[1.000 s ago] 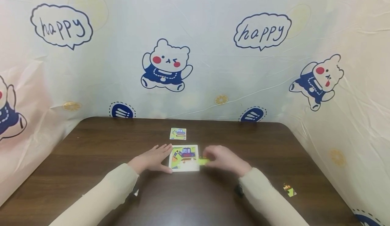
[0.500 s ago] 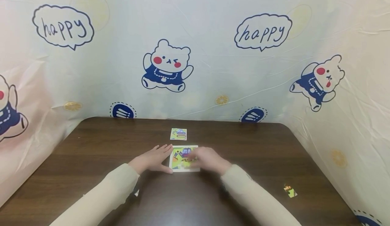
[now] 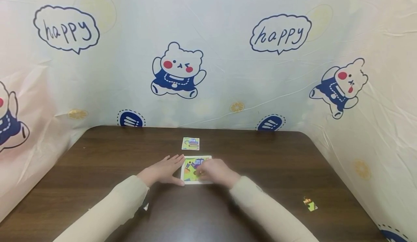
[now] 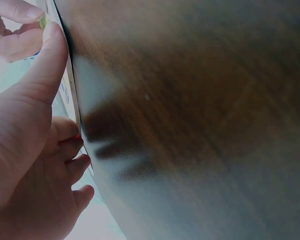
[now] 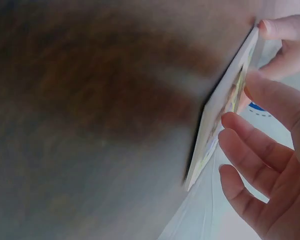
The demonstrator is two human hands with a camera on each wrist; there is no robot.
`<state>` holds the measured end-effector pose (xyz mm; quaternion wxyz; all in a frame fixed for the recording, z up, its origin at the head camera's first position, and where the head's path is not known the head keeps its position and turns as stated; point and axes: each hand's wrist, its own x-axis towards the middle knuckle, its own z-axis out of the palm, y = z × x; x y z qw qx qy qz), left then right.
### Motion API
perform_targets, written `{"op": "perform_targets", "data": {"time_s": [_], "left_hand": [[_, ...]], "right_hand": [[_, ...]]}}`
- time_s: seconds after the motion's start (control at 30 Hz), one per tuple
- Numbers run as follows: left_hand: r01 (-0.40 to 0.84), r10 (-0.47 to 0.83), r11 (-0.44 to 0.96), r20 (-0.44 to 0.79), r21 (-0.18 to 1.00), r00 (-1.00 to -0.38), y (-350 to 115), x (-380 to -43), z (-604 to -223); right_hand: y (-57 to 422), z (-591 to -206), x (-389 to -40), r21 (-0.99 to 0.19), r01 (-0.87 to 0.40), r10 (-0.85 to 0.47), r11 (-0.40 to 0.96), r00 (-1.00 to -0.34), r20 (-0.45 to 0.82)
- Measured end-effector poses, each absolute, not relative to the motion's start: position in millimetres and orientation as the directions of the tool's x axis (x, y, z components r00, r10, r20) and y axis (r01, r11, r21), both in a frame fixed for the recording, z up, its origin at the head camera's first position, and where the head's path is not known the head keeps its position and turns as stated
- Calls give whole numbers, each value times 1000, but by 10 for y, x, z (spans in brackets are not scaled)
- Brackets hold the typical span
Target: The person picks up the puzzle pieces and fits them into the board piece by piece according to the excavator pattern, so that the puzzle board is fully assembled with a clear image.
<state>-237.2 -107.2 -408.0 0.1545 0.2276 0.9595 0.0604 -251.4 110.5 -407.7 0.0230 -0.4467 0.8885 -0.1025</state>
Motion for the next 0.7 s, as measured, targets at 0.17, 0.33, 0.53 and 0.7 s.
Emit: {"op": "perform_targets", "data": {"time_s": [0.17, 0.33, 0.53, 0.7], "left_hand": [[417, 455, 889, -267, 191, -849, -1074, -2375, -4082], [414, 452, 891, -266, 189, -852, -1081, -2382, -4096], [415, 454, 889, -264, 191, -851, -1075, -2387, -4098], [413, 455, 889, -266, 198, -850, -1068, -2379, -4088]], "right_hand": [[1087, -4053, -2484, -174, -793, -798, 584, -600, 53], [1092, -4043, -2464, -167, -793, -799, 586, -599, 42], [1103, -4031, -2449, -178, -793, -800, 582, -598, 52], [1112, -4019, -2441, -192, -791, -801, 581, -598, 41]]}}
